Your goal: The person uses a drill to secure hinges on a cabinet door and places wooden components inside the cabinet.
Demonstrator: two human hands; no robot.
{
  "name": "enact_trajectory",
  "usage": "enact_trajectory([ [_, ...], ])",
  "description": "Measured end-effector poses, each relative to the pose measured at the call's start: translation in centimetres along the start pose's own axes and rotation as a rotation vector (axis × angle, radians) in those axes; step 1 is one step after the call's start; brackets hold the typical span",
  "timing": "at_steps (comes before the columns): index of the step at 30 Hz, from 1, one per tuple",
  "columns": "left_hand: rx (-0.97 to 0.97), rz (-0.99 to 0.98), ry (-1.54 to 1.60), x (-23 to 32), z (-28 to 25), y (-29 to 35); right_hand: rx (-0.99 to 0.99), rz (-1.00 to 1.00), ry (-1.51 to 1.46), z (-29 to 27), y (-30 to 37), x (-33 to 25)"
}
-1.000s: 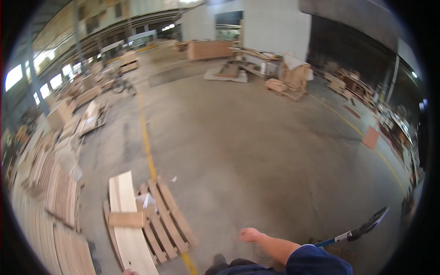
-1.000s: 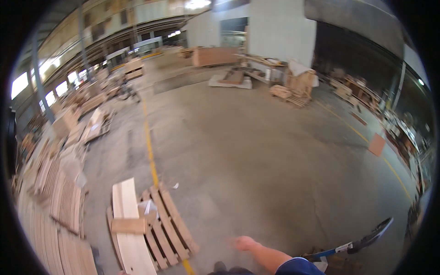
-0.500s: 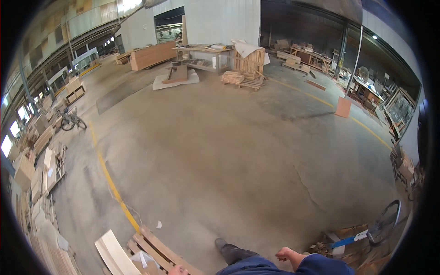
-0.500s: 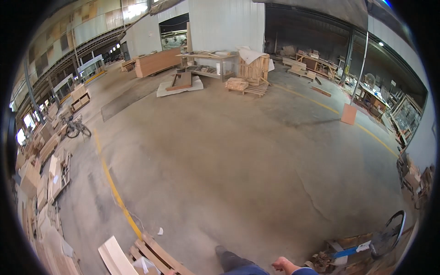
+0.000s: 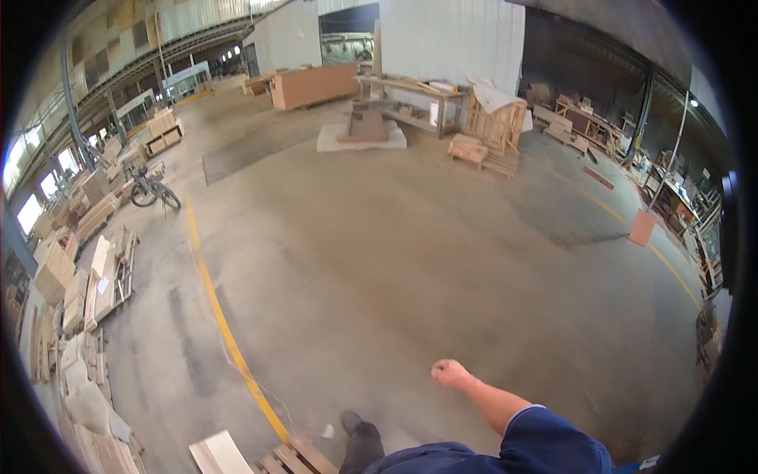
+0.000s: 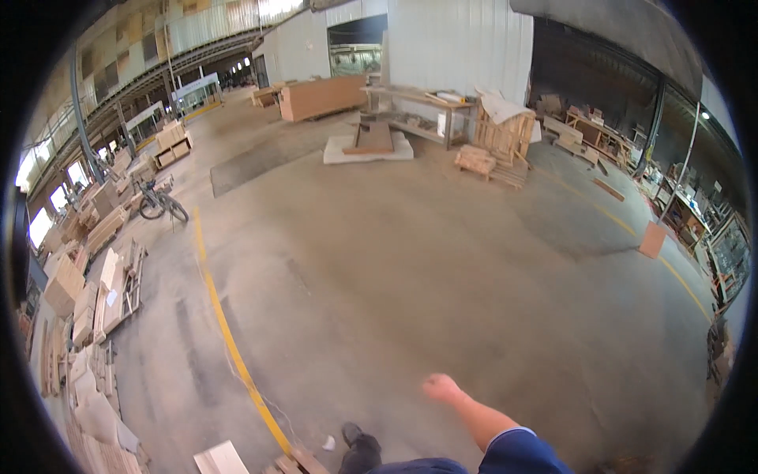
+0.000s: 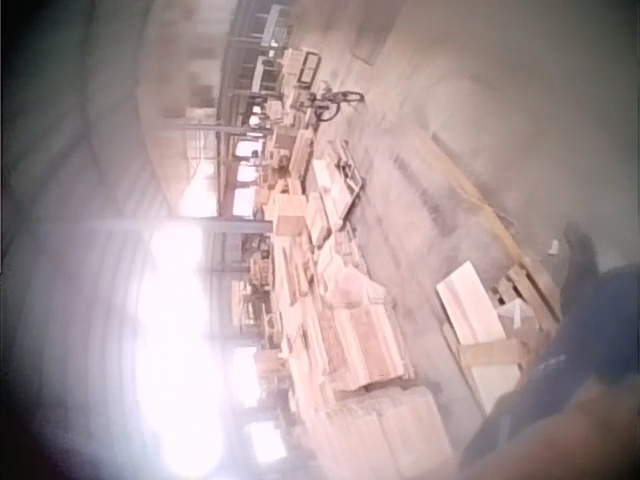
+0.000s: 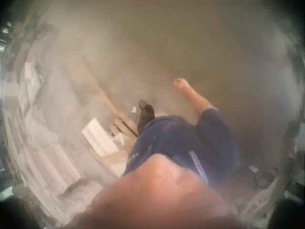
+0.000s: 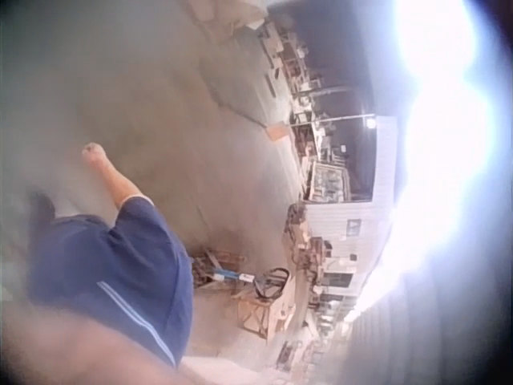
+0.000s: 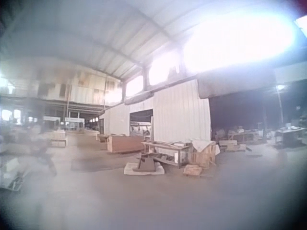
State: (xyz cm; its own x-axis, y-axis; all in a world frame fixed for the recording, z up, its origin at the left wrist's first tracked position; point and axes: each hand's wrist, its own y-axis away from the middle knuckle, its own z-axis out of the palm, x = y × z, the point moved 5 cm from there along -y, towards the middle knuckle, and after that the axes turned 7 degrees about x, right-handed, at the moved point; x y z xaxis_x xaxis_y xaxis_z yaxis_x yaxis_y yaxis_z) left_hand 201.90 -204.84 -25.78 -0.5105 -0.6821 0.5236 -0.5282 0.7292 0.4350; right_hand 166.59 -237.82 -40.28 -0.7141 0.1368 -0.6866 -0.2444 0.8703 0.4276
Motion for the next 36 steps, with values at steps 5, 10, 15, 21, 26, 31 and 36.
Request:
enact_trajectory([
  [5, 0.041, -0.014, 0.055, -0.4, -10.5, -13.5, -0.308, 0.009, 0.393, 10.1, -8.3, -6.5],
  [10, 0.041, -0.007, 0.069, -0.2, -19.4, -27.3, -0.499, 0.181, 0.167, 17.3, -13.3, -16.7],
  [15, 0.02, -0.013, 0.105, -1.5, -26.1, -42.0, -0.542, 0.202, 0.35, 21.9, -27.0, -22.7],
  [21, 0.104, -0.166, 0.169, -7.1, -37.7, -57.2, -0.492, -0.12, 0.659, 30.4, -47.6, -39.6],
  [26, 0.146, -0.309, 0.266, -12.7, -45.9, -67.6, -0.376, -0.477, 0.759, 38.4, -62.3, -57.2],
  [31, 0.198, -0.472, 0.337, -21.4, -52.8, -77.4, -0.346, -0.505, 0.458, 50.4, -69.1, -79.1],
  [36, 0.16, -0.594, 0.413, -30.2, -59.0, -87.8, -0.434, -0.486, 0.69, 60.1, -75.5, -84.8],
])
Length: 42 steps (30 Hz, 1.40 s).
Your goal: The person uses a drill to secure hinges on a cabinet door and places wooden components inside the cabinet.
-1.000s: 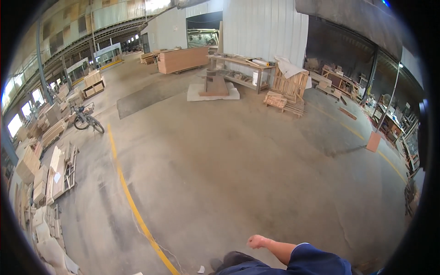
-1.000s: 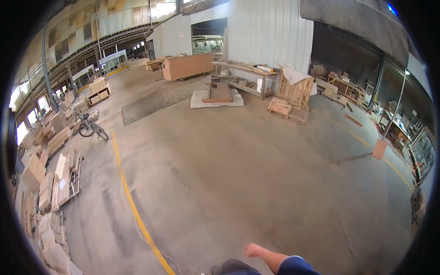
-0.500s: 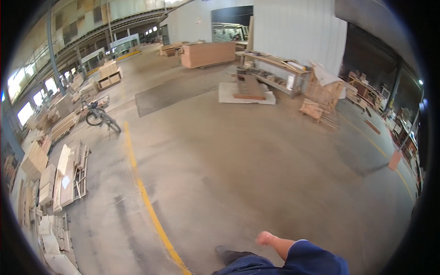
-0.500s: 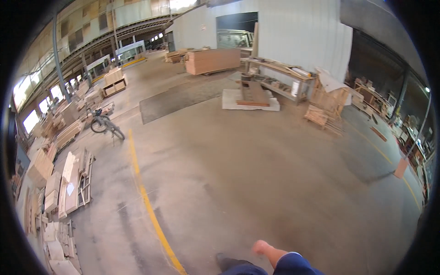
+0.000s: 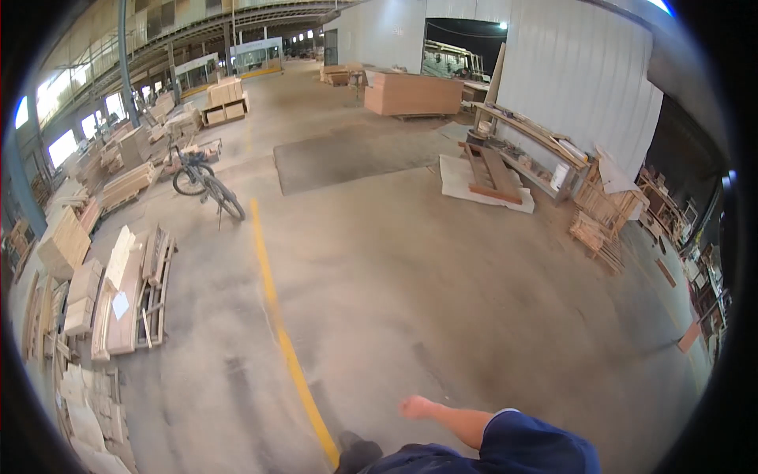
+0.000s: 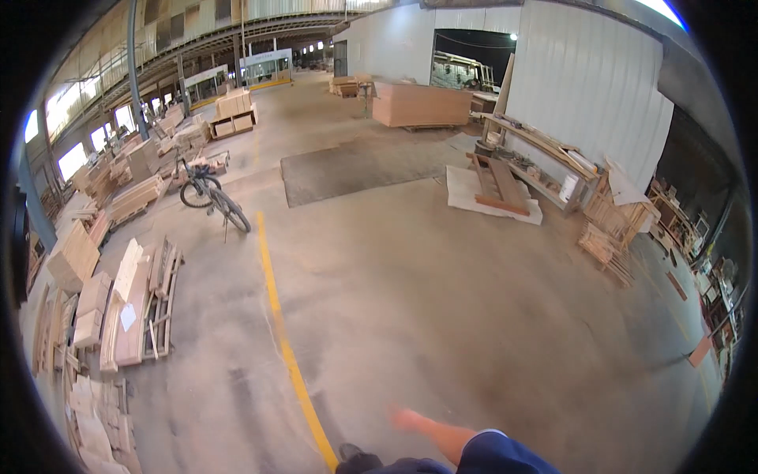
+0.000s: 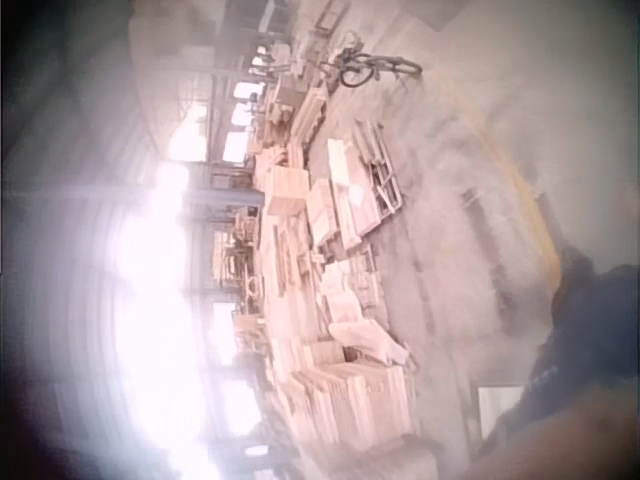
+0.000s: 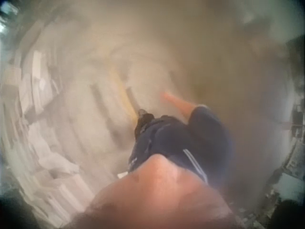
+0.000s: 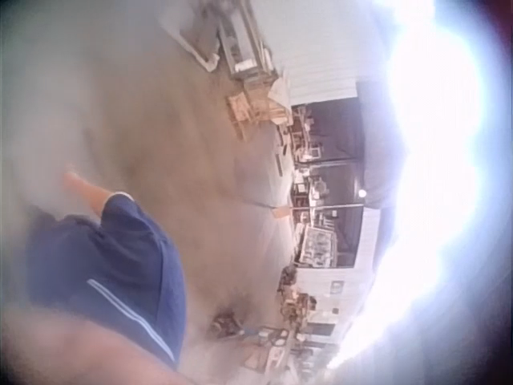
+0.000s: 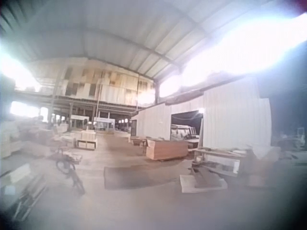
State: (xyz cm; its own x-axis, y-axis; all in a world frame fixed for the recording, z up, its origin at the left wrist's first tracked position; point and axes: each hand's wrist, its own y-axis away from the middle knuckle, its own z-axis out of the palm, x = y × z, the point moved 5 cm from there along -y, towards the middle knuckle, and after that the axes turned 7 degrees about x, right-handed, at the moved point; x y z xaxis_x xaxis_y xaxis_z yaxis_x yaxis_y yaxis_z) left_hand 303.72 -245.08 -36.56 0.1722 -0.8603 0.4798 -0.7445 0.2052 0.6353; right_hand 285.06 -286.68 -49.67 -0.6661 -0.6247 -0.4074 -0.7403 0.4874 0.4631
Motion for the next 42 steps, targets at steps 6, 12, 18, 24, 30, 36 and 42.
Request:
enact_trajectory([
  [6, 0.096, -0.157, 0.188, -6.6, -9.5, -17.0, -0.207, -0.228, -0.009, -0.9, -11.4, -7.9],
  [12, 0.299, -0.152, 0.293, -0.7, -21.0, -32.7, -0.424, 0.233, -0.32, -6.8, -24.4, -13.8],
  [18, 0.234, -0.285, 0.377, -3.0, -21.7, -42.2, -0.495, -0.762, 0.675, -11.5, -47.1, -24.4],
  [24, 0.146, -0.565, 0.52, 1.7, -25.2, -45.3, -0.048, 0.033, 0.051, -21.7, -72.2, -43.2],
  [30, 0.134, -0.918, 0.721, -0.6, -31.3, -55.2, -0.01, -0.03, -0.196, -24.0, -85.0, -67.0],
  [36, 0.105, -0.738, 0.713, 0.0, -48.3, -74.9, -0.419, -0.373, 0.26, -17.5, -91.5, -78.0],
  [42, 0.582, -0.478, 1.064, 3.6, -70.6, -92.3, -0.659, -0.192, 0.042, -17.8, -96.1, -95.2],
])
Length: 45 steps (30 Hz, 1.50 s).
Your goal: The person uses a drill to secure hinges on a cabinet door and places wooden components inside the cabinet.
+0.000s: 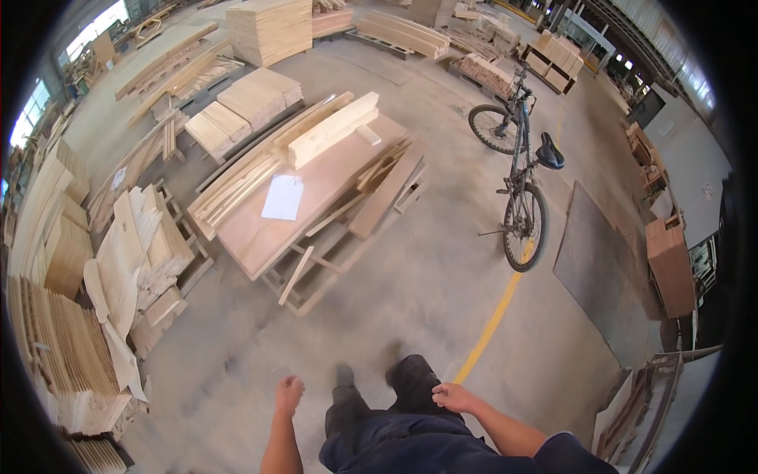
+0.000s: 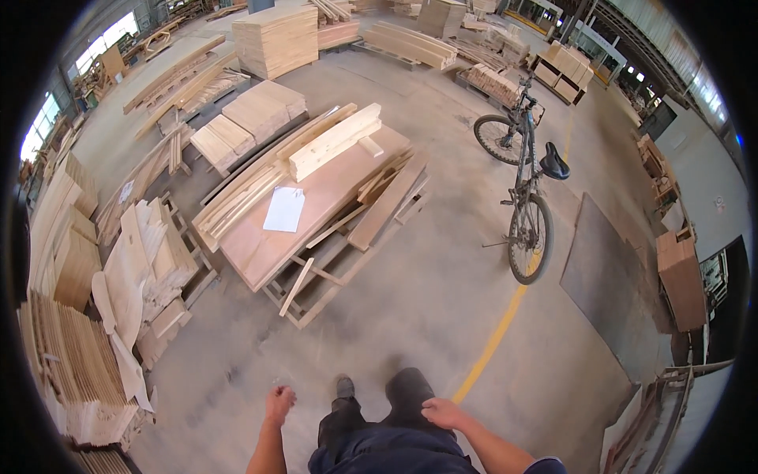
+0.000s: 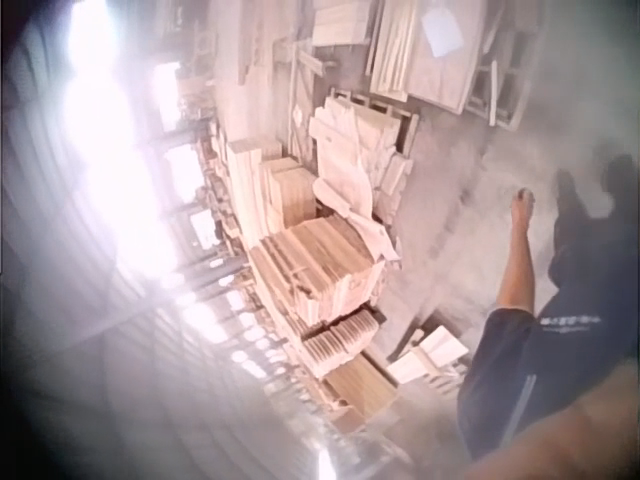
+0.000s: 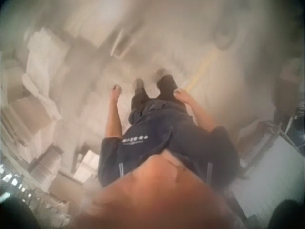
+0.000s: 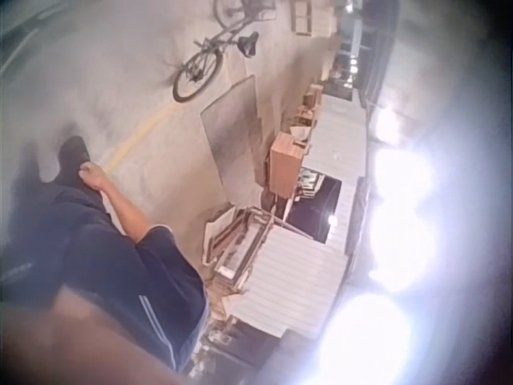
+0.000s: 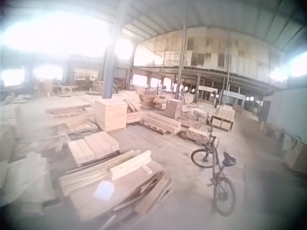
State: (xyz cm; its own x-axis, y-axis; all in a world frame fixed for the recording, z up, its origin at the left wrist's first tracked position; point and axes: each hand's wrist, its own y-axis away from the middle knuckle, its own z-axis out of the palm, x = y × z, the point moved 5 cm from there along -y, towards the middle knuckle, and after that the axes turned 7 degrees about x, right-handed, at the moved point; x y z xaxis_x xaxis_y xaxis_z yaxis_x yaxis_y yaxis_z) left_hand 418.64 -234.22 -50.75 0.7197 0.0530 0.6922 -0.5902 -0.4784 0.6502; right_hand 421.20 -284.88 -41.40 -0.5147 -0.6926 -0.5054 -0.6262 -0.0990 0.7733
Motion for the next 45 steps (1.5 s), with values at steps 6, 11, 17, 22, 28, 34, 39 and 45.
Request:
enact_trajectory([
  [6, 0.045, -0.034, 0.02, 11.0, 7.5, -8.5, 0.071, -0.033, 0.094, -11.5, -13.7, -4.9],
  [11, 0.085, -0.109, -0.436, 9.8, 15.3, -12.3, 0.058, 0.078, 0.082, -22.9, -23.8, -9.9],
  [17, -0.04, 0.151, -0.809, 27.0, 34.0, -21.2, 0.04, 0.098, 0.261, -28.3, -35.2, -12.8],
  [22, -0.06, 0.513, -0.884, 38.3, 51.7, -34.2, 0.06, 0.159, 0.118, -25.4, -46.3, -11.0],
  [28, 0.0, 0.461, -1.061, 42.7, 65.8, -49.1, 0.084, 0.156, -0.239, -22.9, -64.1, -12.1],
  [34, -0.36, 0.163, -0.785, 41.2, 68.3, -58.8, 0.125, 0.1, -0.669, -22.9, -80.0, -17.6],
  [39, -0.542, 0.02, -0.611, 37.5, 64.4, -64.2, 0.105, 0.225, -1.003, -19.9, -82.4, -25.0],
  [45, -0.759, -0.385, -0.223, 39.3, 58.5, -69.3, 0.061, 0.044, -0.804, -21.3, -80.4, -32.6],
])
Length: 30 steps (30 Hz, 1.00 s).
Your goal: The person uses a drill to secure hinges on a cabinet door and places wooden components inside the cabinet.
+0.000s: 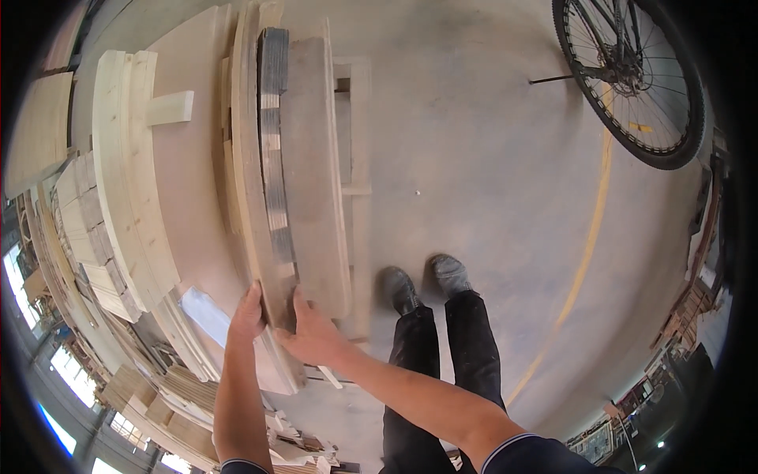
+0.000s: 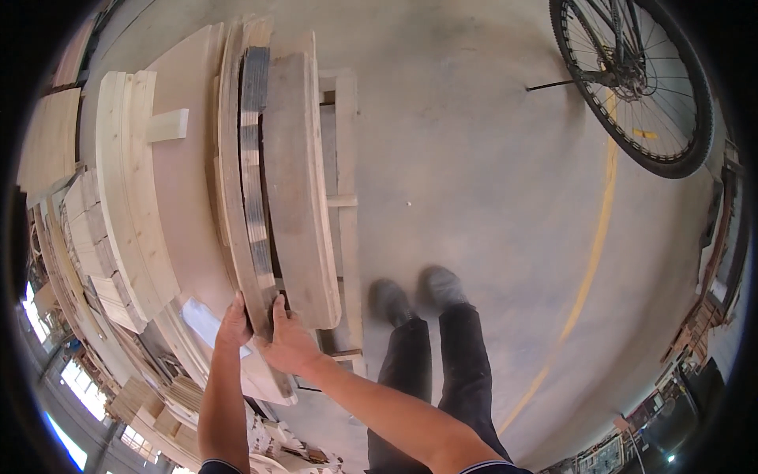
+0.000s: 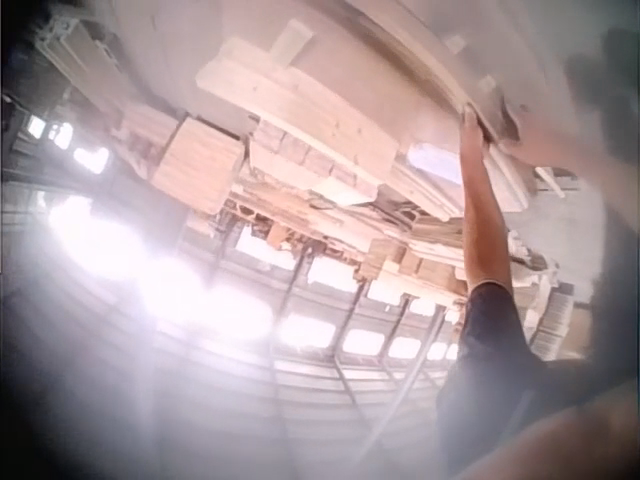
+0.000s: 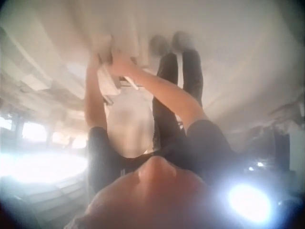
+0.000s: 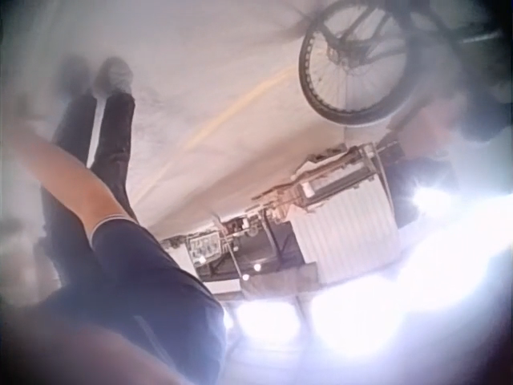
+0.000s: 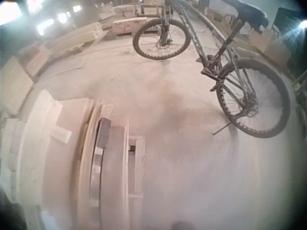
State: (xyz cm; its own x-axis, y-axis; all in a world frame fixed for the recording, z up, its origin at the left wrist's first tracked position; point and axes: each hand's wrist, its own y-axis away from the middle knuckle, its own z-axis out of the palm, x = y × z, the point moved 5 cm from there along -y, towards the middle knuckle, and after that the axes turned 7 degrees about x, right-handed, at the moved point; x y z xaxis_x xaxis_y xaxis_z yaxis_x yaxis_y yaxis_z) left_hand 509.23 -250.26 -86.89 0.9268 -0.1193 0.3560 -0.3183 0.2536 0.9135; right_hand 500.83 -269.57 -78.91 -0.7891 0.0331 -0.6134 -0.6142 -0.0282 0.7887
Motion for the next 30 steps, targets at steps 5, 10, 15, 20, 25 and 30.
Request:
enact_trajectory([
  [5, 0.095, 0.153, -0.453, 3.1, -3.5, -0.8, 0.201, -0.096, 0.059, -3.8, -3.6, 3.3],
  [10, 0.295, 0.121, -0.505, 2.7, -4.7, -3.2, 0.363, 0.102, 0.091, -8.2, -8.8, 4.6],
  [15, 0.311, 0.132, -0.464, 3.5, -2.6, -3.2, 0.375, 0.074, 0.198, -6.7, -10.9, 5.8],
  [20, 0.213, 0.118, -0.394, 2.9, -5.7, -3.0, 0.704, -0.221, 0.004, -7.2, -11.3, 0.8],
  [25, 0.227, 0.161, -0.435, 3.1, -4.7, -2.7, 0.522, 0.051, -0.067, -8.3, -16.0, 10.2],
  [30, 0.193, 0.137, -0.493, 3.0, -2.8, -4.0, 0.18, -0.036, -0.398, -9.3, -18.9, 11.8],
])
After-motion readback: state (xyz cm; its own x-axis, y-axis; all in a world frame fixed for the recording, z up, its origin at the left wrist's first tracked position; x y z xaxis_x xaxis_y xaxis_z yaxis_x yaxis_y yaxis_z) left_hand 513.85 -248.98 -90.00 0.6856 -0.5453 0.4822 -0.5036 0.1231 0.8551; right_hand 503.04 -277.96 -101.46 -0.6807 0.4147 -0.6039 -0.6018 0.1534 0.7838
